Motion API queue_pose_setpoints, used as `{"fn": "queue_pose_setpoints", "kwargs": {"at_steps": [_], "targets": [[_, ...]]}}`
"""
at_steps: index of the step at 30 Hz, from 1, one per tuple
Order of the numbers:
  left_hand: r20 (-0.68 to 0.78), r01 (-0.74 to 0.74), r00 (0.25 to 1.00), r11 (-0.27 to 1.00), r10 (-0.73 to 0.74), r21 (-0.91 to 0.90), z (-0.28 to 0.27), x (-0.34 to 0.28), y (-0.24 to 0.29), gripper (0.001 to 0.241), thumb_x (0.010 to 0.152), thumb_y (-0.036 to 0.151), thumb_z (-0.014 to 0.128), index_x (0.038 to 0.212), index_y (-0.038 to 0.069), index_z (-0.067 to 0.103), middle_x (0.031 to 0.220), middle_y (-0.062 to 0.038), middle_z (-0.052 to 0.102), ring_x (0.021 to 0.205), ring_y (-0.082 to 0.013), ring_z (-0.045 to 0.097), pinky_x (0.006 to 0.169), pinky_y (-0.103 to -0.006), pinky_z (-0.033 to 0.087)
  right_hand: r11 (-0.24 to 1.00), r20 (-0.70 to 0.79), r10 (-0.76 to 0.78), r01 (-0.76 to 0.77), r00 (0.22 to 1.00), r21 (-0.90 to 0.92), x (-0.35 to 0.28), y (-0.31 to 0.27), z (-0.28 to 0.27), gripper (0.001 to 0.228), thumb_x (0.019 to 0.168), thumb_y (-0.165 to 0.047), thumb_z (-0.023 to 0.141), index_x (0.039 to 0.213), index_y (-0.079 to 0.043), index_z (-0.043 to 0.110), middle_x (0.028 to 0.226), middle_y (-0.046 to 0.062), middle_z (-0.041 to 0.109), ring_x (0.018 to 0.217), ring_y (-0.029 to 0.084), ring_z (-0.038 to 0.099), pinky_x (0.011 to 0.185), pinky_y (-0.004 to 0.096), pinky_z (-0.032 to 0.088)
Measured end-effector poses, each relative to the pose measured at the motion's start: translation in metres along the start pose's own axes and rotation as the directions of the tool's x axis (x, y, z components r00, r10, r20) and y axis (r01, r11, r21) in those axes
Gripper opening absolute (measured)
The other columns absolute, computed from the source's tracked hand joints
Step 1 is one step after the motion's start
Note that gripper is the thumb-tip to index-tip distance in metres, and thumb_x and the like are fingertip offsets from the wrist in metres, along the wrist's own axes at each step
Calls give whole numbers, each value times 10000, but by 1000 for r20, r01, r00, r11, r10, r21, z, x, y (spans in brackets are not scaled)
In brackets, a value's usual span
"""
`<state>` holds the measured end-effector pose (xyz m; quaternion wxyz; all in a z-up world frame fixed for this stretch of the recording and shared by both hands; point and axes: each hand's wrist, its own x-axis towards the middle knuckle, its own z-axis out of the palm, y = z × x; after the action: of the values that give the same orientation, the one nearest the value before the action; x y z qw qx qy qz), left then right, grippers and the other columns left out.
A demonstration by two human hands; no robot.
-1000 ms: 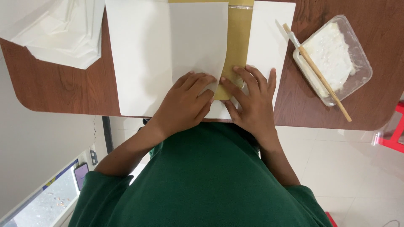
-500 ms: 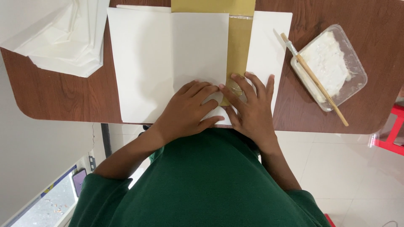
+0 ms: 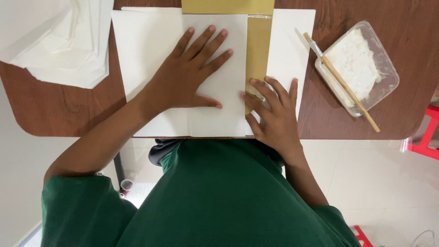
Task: The person folds a white paper sheet into a box shape, applies glue to the edges using a brush, and presses the flaps to secure them. They then place a gold-colored paper sheet on top and continue folding and gluing the edges to assemble the box.
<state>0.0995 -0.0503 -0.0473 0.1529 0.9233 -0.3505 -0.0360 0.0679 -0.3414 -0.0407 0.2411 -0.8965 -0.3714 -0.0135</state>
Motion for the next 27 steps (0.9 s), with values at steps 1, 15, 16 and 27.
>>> {"fn": "queue_pose_setpoints", "kwargs": {"at_steps": [1, 15, 16, 27], "targets": [[0, 0, 1000, 1000, 0, -2, -1, 1, 0, 1126, 967, 875, 573, 1683, 76, 228, 1713, -214, 132, 1585, -415, 110, 1279, -611, 89, 1000, -11, 1, 0, 1000, 25, 0, 1, 1, 371, 1001, -152, 727, 1365, -137, 654, 1502, 103, 562, 1407, 414, 486, 1206, 733, 97], [16, -116, 993, 991, 117, -65, -3, 1, -10, 1170, 827, 938, 554, 1687, 207, 248, 1715, -217, 165, 1578, -439, 141, 1240, -651, 67, 972, -68, 55, -38, 996, 231, 3, 6, -2, 346, 968, -168, 748, 1301, -98, 682, 1414, 82, 641, 1395, 373, 518, 1270, 621, 139], [17, -137, 990, 988, 138, -70, -3, 1, -10, 1173, 815, 935, 562, 1686, 213, 248, 1717, -211, 172, 1578, -441, 147, 1237, -659, 67, 969, -60, 62, -45, 996, 245, 2, 6, -1, 368, 952, -154, 769, 1304, -97, 681, 1405, 85, 651, 1402, 374, 519, 1281, 624, 102], [-128, -187, 973, 980, 193, 62, 9, 36, -30, 1022, 988, 795, 562, 1604, -11, 438, 1680, -206, 317, 1549, -351, 304, 1261, -509, 228, 964, -67, 87, -67, 994, 257, 5, 5, -3, 317, 963, -186, 734, 1266, -104, 689, 1399, 71, 656, 1410, 330, 509, 1300, 583, 79]]}}
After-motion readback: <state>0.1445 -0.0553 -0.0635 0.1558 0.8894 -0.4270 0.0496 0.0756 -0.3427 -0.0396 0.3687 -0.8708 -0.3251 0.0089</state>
